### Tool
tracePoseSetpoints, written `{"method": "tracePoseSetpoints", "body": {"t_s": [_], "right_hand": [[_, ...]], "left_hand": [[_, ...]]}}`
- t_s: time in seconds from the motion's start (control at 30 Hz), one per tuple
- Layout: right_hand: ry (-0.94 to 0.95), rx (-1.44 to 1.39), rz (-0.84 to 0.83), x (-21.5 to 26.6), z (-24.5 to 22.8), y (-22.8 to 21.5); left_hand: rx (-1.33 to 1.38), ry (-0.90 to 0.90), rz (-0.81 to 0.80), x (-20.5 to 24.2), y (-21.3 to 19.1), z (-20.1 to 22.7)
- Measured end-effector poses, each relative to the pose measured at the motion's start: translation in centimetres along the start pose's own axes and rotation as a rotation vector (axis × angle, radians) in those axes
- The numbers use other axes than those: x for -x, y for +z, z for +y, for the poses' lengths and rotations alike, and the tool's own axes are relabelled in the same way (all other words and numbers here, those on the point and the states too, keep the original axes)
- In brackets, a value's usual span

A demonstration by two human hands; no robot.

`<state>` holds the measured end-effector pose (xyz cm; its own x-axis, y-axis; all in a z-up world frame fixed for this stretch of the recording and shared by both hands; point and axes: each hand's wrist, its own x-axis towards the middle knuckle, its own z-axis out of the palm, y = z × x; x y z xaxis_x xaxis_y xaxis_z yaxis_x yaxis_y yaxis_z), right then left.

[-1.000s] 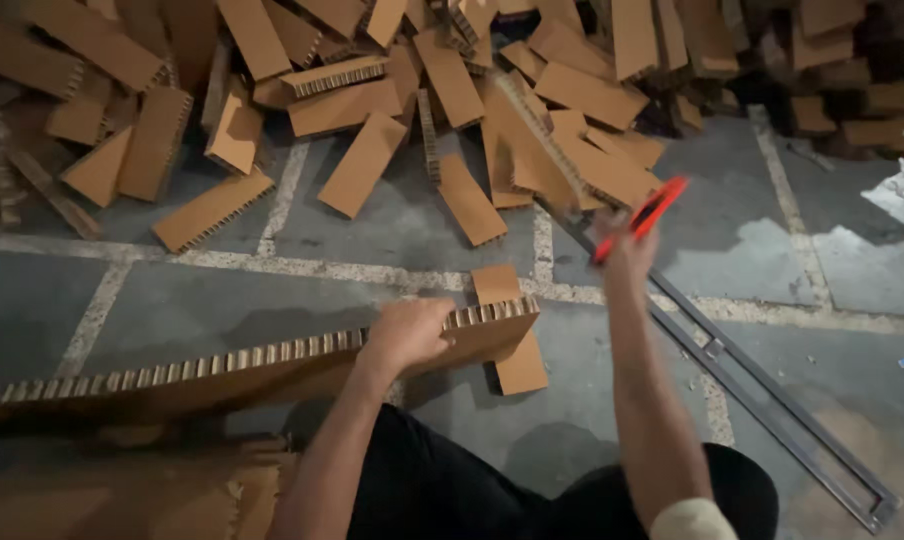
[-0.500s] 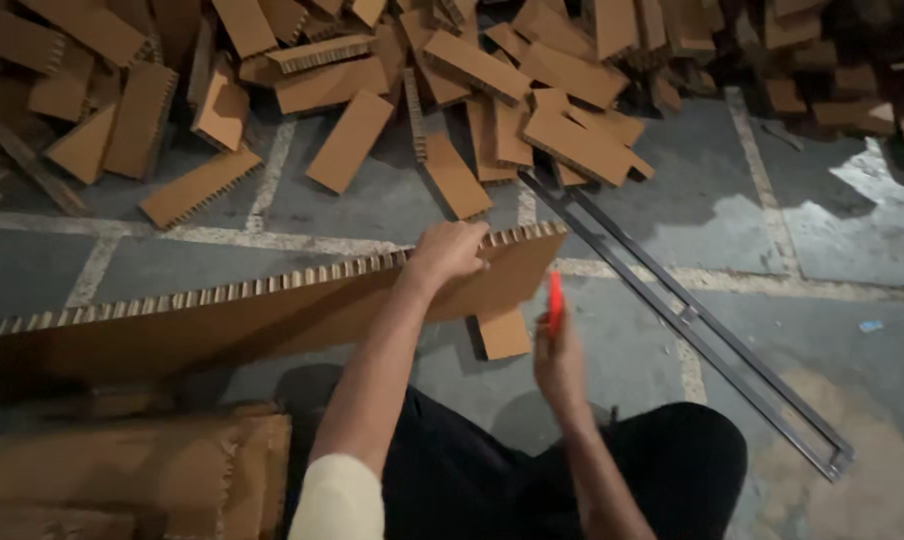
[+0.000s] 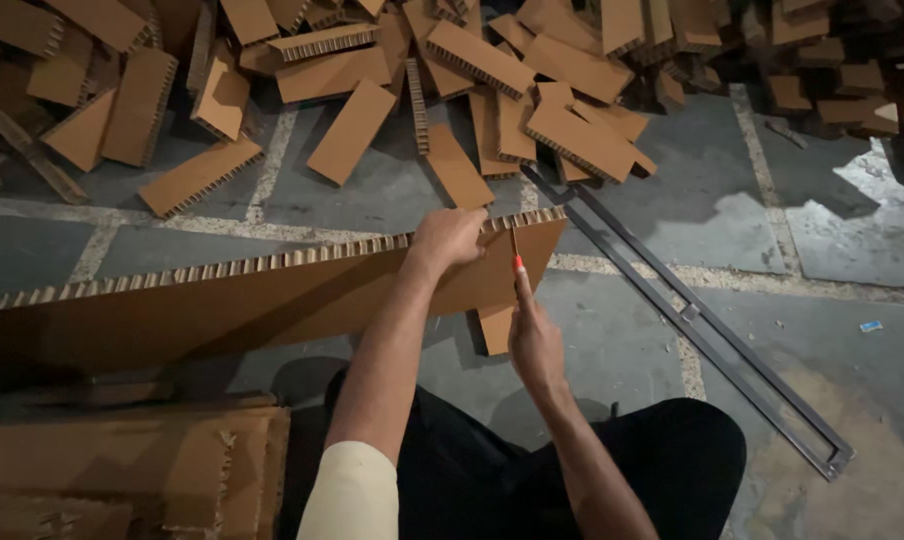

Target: The person sits on the floor and uses a red utility knife to cut a large sheet of corrugated cardboard into smaller rectangular strips. They repeatedly score and snap the cardboard, stacking the cut pieces to the side.

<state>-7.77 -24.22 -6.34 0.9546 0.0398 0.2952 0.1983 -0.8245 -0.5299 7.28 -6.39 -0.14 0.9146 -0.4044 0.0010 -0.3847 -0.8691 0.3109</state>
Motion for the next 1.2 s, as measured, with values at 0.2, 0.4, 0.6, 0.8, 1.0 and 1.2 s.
{"method": "tracePoseSetpoints", "body": {"t_s": [0.2, 0.4, 0.6, 0.8, 1.0, 1.2], "right_hand": [[0.093, 0.067, -0.082, -1.1, -0.3, 0.3], [0.013, 0.107, -0.018, -2.6, -0.8, 0.3], [0.087, 0.069, -0.113, -3.5, 1.1, 2.5], [0.111, 0.014, -0.22, 2.5, 8.2, 9.7], [0.247, 0.259, -0.583, 5.2, 14.8, 14.5], [0.063, -0.178, -0.19, -1.0, 15.9, 8.3]], "left_hand": [[0.06, 0.029, 0.092, 0.1, 0.5, -0.6], [0.057, 0.023, 0.1, -0.6, 0.8, -0.9], [0.038, 0.028, 0.041, -1.4, -0.1, -1.4], [-0.004, 0.101, 0.143, -1.6, 0.3, -1.8], [0.106, 0.014, 0.046, -2.8, 1.2, -2.8], [0.064, 0.062, -0.01, -1.7, 2.8, -3.3]]}}
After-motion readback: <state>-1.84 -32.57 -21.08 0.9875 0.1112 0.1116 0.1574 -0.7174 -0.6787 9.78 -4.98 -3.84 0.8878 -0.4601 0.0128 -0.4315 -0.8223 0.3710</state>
